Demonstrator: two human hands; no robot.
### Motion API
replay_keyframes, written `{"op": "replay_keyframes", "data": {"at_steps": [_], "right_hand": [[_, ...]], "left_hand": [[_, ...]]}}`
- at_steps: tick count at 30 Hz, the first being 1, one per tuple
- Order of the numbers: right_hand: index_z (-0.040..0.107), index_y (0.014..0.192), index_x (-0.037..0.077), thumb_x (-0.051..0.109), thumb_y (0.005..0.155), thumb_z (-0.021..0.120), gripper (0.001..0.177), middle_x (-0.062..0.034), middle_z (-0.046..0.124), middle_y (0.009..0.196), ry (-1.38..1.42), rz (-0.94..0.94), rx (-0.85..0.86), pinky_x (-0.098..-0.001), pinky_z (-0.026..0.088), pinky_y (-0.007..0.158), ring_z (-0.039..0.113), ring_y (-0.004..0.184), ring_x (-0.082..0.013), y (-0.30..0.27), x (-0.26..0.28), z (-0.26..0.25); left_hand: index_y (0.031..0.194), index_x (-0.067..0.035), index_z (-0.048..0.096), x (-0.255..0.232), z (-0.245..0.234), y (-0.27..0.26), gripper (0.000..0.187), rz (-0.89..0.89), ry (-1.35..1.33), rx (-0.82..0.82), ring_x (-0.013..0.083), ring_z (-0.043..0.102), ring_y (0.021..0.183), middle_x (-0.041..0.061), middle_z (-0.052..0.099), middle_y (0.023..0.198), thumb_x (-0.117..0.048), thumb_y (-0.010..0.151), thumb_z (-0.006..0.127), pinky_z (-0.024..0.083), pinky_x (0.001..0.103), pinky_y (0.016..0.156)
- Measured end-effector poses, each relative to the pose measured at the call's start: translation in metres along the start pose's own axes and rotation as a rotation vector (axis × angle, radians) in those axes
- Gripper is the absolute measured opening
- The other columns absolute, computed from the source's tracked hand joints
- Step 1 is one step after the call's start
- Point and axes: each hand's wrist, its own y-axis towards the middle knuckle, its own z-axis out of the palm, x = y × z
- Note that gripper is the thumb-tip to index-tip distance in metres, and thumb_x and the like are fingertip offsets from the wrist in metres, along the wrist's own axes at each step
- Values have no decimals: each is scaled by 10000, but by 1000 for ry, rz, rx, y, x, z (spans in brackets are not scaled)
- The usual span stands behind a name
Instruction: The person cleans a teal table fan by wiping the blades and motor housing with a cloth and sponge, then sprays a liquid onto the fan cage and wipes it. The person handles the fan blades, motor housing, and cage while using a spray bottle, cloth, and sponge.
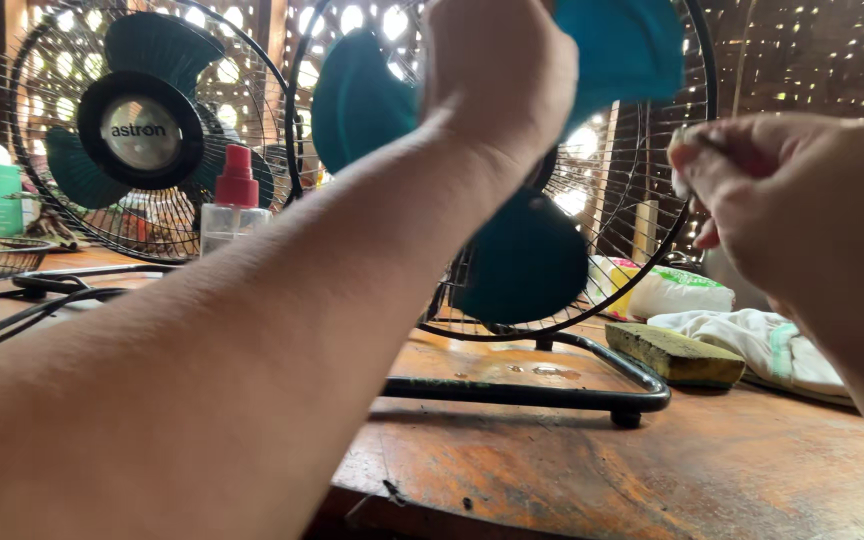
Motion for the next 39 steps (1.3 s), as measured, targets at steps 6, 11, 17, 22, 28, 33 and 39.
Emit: {"op": "replay_keyframes", "data": {"at_steps": [6, 11, 17, 22, 28, 33, 39], "right_hand": [[729, 1162, 72, 148, 1023, 657, 174, -117, 732, 961, 96, -105, -52, -249, 606, 644, 720, 734, -130, -13, 15, 2], [746, 1254, 23, -1, 1104, 706, 157, -189, 712, 1087, -172, -777, -200, -303, 591, 803, 683, 942, -222, 12, 15, 0], [780, 1178, 15, -77, 1061, 622, 217, -100, 750, 1063, -124, -1027, -235, -254, 534, 771, 690, 914, -130, 67, -2, 13], [801, 1098, 28, -109, 1080, 681, 183, -115, 747, 1011, -211, -1028, -307, -299, 542, 801, 694, 900, -156, 63, -13, 21], [797, 1025, 24, -6, 1066, 776, 55, -134, 744, 985, -309, -967, -212, -325, 551, 734, 680, 841, -201, 20, -28, 12], [748, 1152, 56, -16, 1069, 636, 157, -111, 705, 1055, -80, -795, -44, -272, 549, 685, 673, 826, -158, 7, -27, 0], [809, 1156, 48, -69, 1029, 629, 249, -99, 751, 1070, -316, -1018, -273, -298, 553, 792, 715, 906, -185, 53, -43, -1]], "left_hand": [[799, -92, 745, 11, -12, 12, 86, 16, 167, -12, 247, 747, 715, 116, 733, 721, -176, 801, 726, 605, 397, 630], [933, -21, 697, 7, -11, 14, 143, 183, 179, 147, 227, 744, 721, 146, 725, 807, -138, 946, 614, 615, 366, 613], [1121, -44, 660, 0, -7, 8, 237, -49, -216, 289, 204, 785, 751, 159, 761, 873, -53, 965, 481, 622, 339, 626], [1135, -54, 703, 9, 6, 2, 217, 135, -190, 21, 281, 779, 901, 163, 784, 978, -30, 946, 599, 620, 396, 747], [989, -57, 695, 16, 29, -7, 145, 108, -239, 65, 234, 787, 873, 117, 773, 935, 9, 861, 679, 643, 329, 716], [801, -73, 643, 24, 35, -9, 123, 210, -183, 22, 237, 705, 700, 89, 672, 732, -33, 785, 757, 564, 379, 630], [826, -86, 653, 15, 46, -7, 96, 207, -211, -2, 239, 696, 666, 81, 664, 727, -8, 797, 700, 561, 388, 583]]}}
